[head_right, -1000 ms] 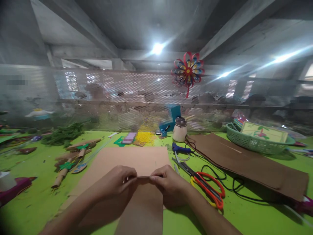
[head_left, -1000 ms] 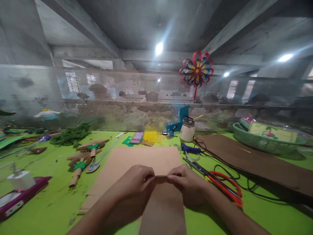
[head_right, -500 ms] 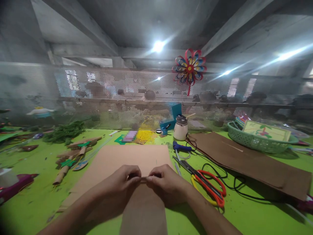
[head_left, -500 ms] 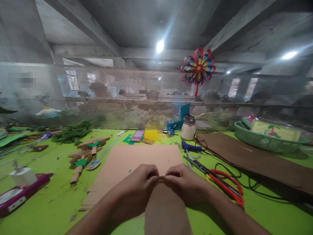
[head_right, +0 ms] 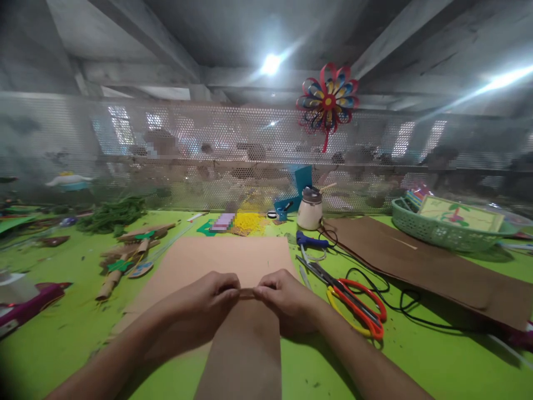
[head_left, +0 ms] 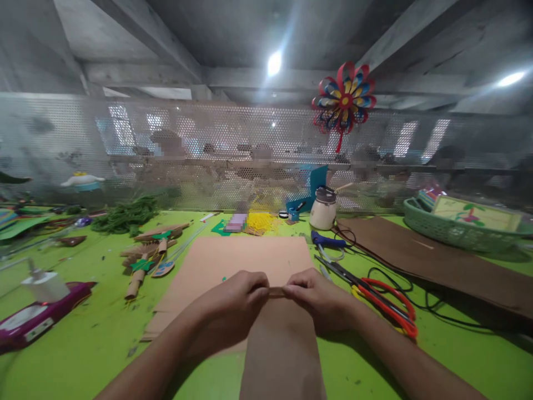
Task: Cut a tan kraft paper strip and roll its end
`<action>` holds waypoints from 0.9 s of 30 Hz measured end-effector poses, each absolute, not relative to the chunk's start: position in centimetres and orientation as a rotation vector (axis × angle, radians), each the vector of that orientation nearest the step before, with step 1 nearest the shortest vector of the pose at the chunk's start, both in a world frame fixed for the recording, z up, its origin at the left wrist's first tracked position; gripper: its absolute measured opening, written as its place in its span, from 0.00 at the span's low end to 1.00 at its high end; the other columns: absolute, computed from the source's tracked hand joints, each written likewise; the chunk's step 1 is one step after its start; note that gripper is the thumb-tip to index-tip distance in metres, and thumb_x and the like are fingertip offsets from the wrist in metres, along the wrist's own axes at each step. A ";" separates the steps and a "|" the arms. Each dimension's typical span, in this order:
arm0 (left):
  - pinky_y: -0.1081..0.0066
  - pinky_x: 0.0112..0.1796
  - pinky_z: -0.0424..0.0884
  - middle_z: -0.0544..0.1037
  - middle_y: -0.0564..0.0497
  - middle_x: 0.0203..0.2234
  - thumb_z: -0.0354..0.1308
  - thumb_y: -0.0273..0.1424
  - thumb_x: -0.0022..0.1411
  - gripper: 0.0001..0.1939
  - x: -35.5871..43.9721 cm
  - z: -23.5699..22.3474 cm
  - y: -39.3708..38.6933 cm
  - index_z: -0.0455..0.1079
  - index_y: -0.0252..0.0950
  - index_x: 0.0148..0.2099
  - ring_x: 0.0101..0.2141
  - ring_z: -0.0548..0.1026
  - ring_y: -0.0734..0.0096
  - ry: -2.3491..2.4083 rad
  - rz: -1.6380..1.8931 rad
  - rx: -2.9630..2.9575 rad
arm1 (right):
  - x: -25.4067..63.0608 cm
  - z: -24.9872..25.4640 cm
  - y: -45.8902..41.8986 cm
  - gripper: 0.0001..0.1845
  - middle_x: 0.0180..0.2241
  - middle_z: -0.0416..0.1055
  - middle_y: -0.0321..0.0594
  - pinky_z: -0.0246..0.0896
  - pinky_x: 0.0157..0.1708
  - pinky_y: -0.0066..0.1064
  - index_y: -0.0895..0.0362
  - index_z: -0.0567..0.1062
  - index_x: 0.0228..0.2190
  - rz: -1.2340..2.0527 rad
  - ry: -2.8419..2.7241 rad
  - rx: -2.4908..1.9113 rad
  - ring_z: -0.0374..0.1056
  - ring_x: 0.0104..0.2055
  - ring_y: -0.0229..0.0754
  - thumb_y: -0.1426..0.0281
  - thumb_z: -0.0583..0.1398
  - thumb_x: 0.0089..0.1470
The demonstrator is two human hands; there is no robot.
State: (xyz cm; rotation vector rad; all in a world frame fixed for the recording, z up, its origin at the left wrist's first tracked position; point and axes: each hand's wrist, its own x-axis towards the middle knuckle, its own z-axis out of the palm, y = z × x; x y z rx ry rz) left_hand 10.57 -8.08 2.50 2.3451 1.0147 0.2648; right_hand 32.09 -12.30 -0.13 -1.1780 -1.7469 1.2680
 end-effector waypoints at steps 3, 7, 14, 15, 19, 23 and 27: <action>0.75 0.27 0.58 0.72 0.51 0.27 0.45 0.38 0.59 0.16 10.5 2.8 -7.6 0.69 0.34 0.35 0.26 0.65 0.72 0.933 0.238 2.418 | 32.5 -0.3 -12.0 0.16 0.18 0.51 0.28 0.39 0.19 0.23 0.60 0.65 0.21 1.315 -1.682 -1.145 0.44 0.20 0.30 0.61 0.58 0.50; 0.75 0.28 0.58 0.70 0.52 0.25 0.45 0.38 0.59 0.15 10.6 3.1 -6.8 0.68 0.33 0.33 0.26 0.64 0.73 0.875 0.230 2.401 | 33.2 -0.6 -11.6 0.15 0.17 0.52 0.29 0.40 0.19 0.23 0.61 0.67 0.22 1.337 -1.617 -1.145 0.46 0.20 0.29 0.62 0.60 0.48; 0.74 0.31 0.60 0.67 0.53 0.25 0.46 0.38 0.59 0.14 10.9 2.8 -6.4 0.64 0.33 0.30 0.28 0.63 0.73 0.839 0.251 2.233 | 33.6 -1.4 -11.4 0.16 0.18 0.58 0.31 0.45 0.20 0.23 0.61 0.69 0.23 1.400 -1.481 -1.077 0.51 0.19 0.30 0.60 0.62 0.46; 0.73 0.32 0.60 0.67 0.53 0.26 0.46 0.38 0.59 0.14 10.9 2.8 -6.5 0.64 0.32 0.31 0.28 0.63 0.73 0.831 0.276 2.204 | 33.7 -1.4 -11.4 0.16 0.17 0.58 0.30 0.44 0.19 0.23 0.61 0.69 0.23 1.396 -1.479 -1.077 0.51 0.18 0.29 0.60 0.63 0.46; 0.73 0.32 0.60 0.67 0.52 0.26 0.49 0.37 0.59 0.13 10.6 3.4 -6.7 0.66 0.32 0.34 0.29 0.63 0.73 0.752 0.362 2.080 | 34.1 -0.8 -11.2 0.19 0.16 0.60 0.31 0.49 0.18 0.23 0.61 0.70 0.22 1.384 -1.391 -1.001 0.53 0.18 0.30 0.57 0.60 0.49; 0.73 0.34 0.60 0.68 0.51 0.28 0.53 0.38 0.57 0.13 10.6 3.5 -7.1 0.67 0.32 0.37 0.30 0.64 0.73 0.646 0.431 1.812 | 33.9 0.4 -11.6 0.20 0.29 0.71 0.41 0.61 0.32 0.29 0.60 0.74 0.36 1.385 -1.300 -0.833 0.66 0.30 0.37 0.56 0.59 0.51; 0.72 0.34 0.61 0.67 0.51 0.27 0.59 0.34 0.53 0.11 11.1 2.3 -7.9 0.68 0.32 0.36 0.29 0.64 0.74 0.511 0.383 1.443 | 33.1 1.4 -12.8 0.26 0.37 0.71 0.41 0.61 0.37 0.31 0.56 0.71 0.46 1.407 -1.591 -0.784 0.66 0.38 0.40 0.67 0.65 0.44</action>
